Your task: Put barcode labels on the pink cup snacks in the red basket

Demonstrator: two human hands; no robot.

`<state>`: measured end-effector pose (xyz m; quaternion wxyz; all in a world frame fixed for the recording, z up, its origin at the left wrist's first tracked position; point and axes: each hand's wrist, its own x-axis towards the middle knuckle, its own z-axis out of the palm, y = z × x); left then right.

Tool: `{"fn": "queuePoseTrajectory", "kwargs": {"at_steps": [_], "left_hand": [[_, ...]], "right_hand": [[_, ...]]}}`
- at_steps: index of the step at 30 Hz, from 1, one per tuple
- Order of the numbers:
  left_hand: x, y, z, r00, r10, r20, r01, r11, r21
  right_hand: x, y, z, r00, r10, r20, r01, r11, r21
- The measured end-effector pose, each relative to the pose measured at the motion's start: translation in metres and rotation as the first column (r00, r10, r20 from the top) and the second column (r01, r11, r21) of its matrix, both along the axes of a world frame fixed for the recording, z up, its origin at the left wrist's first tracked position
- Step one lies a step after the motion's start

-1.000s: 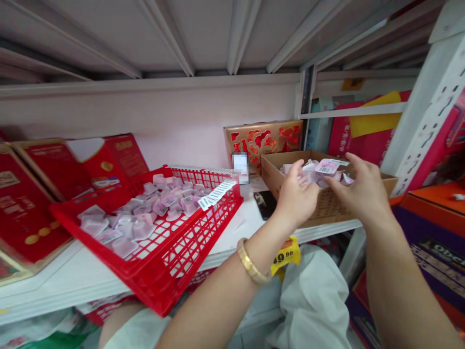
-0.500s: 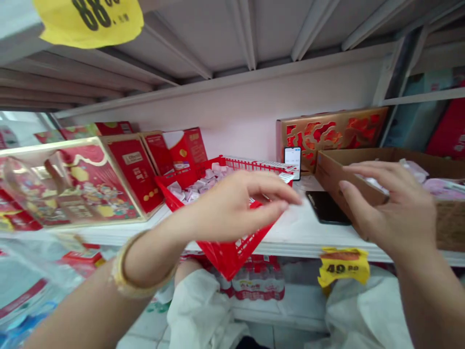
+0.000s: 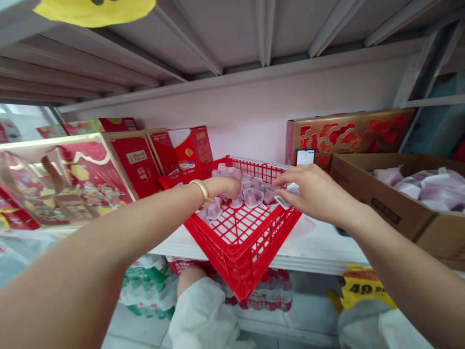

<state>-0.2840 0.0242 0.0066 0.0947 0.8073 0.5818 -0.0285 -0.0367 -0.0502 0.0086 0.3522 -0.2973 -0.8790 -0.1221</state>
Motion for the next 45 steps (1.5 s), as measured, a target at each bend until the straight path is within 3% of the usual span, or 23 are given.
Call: {"fn": "queuePoseTrajectory", "kwargs": {"at_steps": [5,8,10,13,16,18,21,26,29,33,39,42,45], "left_hand": [[-0.009,0.001,-0.026,0.99,0.016,-0.141,-0.037,0.989,-0.146],[-0.01,-0.001,-0.032,0.987,0.014,-0.162,-0.045,0.981,-0.191],[-0.01,-0.002,-0.027,0.988,0.01,-0.154,-0.041,0.979,-0.201],[-0.01,-0.009,-0.005,0.997,-0.002,-0.072,-0.011,0.983,-0.184],[-0.01,-0.024,0.022,0.952,0.055,0.3,0.004,0.981,-0.192],[-0.007,-0.04,0.034,0.768,0.16,0.62,-0.005,0.97,-0.244],[0.0,-0.067,0.042,0.38,0.287,0.879,0.021,0.948,-0.318],[0.015,-0.104,0.042,-0.125,0.351,0.928,0.099,0.935,-0.341],[0.024,-0.12,0.041,-0.291,0.432,0.854,0.163,0.902,-0.401],[0.036,-0.135,0.034,-0.319,0.453,0.832,0.2,0.891,-0.408],[0.044,-0.145,0.019,-0.195,0.382,0.904,0.2,0.917,-0.344],[0.043,-0.146,0.014,-0.163,0.357,0.92,0.211,0.923,-0.321],[0.042,-0.147,0.012,-0.138,0.342,0.929,0.237,0.923,-0.305]], "right_hand": [[0.006,-0.006,-0.012,0.998,0.012,-0.061,-0.013,1.0,-0.017],[0.011,-0.01,-0.014,0.994,0.01,-0.107,-0.008,1.0,0.013],[0.015,-0.012,-0.016,0.992,0.013,-0.125,-0.01,1.0,0.025],[0.022,-0.017,-0.019,0.993,0.01,-0.119,-0.006,0.999,0.032],[0.026,-0.02,-0.024,0.998,0.028,-0.055,-0.027,0.999,0.029],[0.025,-0.02,-0.026,0.999,0.039,-0.02,-0.038,0.998,0.044],[0.023,-0.018,-0.028,0.999,0.048,0.001,-0.047,0.995,0.082],[0.019,-0.015,-0.023,1.0,0.014,-0.011,-0.012,0.992,0.127],[0.014,-0.014,-0.022,0.996,-0.021,-0.092,0.035,0.986,0.162],[0.009,-0.012,-0.028,0.984,0.007,-0.176,0.03,0.978,0.204],[0.014,-0.019,-0.04,0.967,0.119,-0.227,-0.061,0.967,0.248],[0.014,-0.022,-0.044,0.96,0.203,-0.191,-0.153,0.957,0.246],[0.012,-0.025,-0.048,0.965,0.198,-0.172,-0.164,0.967,0.194]]}}
